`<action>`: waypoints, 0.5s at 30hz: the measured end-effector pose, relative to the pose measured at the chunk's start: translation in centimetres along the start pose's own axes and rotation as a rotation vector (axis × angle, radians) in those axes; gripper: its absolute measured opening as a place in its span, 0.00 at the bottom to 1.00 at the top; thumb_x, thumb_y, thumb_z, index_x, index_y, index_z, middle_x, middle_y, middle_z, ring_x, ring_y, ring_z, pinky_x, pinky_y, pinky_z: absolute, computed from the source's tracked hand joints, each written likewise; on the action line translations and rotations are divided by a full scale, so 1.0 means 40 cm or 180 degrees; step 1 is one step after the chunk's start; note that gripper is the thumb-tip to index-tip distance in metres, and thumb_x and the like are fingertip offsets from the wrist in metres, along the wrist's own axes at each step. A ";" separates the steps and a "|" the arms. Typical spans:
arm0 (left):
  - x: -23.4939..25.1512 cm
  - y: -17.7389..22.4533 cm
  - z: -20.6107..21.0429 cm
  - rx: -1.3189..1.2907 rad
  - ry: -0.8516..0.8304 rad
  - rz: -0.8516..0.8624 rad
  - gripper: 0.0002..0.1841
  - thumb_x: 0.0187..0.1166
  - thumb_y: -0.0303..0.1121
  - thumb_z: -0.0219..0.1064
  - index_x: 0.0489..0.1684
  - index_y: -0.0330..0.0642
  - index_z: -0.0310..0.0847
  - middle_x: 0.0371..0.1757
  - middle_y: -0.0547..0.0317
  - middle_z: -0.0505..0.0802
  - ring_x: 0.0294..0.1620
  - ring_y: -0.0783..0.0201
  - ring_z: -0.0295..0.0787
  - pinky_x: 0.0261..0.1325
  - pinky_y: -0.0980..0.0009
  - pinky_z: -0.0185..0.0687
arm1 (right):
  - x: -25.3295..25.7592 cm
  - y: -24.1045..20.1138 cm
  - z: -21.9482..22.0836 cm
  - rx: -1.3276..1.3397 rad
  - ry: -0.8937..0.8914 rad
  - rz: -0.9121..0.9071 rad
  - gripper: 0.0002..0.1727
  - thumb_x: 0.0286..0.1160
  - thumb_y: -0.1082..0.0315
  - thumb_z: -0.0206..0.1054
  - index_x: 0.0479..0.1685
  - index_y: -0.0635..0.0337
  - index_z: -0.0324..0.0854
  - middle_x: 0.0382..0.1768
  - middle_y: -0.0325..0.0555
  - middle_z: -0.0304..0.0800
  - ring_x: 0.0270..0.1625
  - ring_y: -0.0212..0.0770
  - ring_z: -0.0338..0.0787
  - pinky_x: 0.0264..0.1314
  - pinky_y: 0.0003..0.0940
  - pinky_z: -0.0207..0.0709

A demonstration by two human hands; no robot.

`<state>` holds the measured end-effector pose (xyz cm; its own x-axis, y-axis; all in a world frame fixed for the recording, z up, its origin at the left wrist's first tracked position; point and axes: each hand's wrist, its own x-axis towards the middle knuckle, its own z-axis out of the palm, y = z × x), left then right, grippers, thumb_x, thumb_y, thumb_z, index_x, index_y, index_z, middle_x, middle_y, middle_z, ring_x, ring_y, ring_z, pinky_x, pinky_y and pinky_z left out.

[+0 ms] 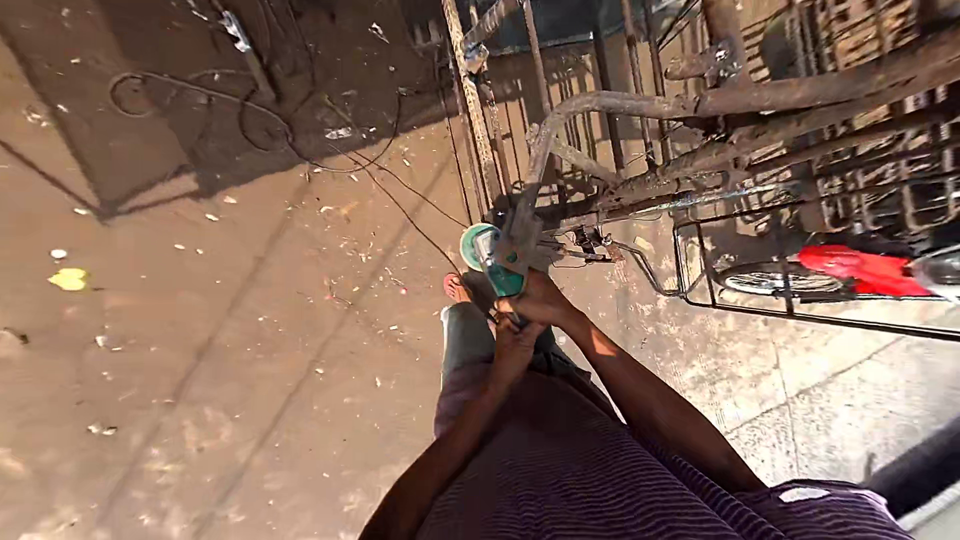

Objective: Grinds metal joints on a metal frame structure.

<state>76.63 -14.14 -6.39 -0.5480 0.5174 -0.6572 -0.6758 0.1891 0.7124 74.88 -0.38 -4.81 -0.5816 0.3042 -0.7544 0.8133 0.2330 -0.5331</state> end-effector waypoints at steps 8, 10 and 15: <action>0.020 -0.052 0.100 -0.0363 0.0300 0.0371 0.27 0.68 0.27 0.79 0.66 0.29 0.74 0.50 0.51 0.94 0.52 0.64 0.93 0.62 0.64 0.90 | 0.017 0.072 -0.046 -0.0247 0.0055 -0.0324 0.42 0.43 0.44 0.87 0.63 0.52 0.80 0.43 0.48 0.93 0.45 0.47 0.93 0.47 0.58 0.87; 0.022 -0.058 0.131 -0.0276 0.0417 0.0489 0.26 0.67 0.28 0.79 0.63 0.30 0.75 0.48 0.53 0.94 0.50 0.67 0.93 0.60 0.66 0.91 | 0.022 0.080 -0.069 -0.0356 -0.0033 -0.0311 0.41 0.44 0.43 0.87 0.61 0.53 0.81 0.43 0.48 0.92 0.45 0.46 0.93 0.49 0.59 0.87; 0.055 -0.072 0.215 -0.0332 0.0768 0.0517 0.23 0.67 0.27 0.78 0.60 0.31 0.79 0.46 0.53 0.94 0.48 0.66 0.93 0.59 0.65 0.90 | 0.063 0.098 -0.133 -0.0580 -0.0332 -0.0482 0.40 0.47 0.45 0.87 0.62 0.57 0.81 0.46 0.50 0.93 0.50 0.48 0.93 0.56 0.59 0.86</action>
<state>81.61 -6.36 -7.79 -0.7458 0.3185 -0.5851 -0.6098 0.0270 0.7921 76.53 6.20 -6.77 -0.6843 0.1584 -0.7118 0.6958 0.4341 -0.5723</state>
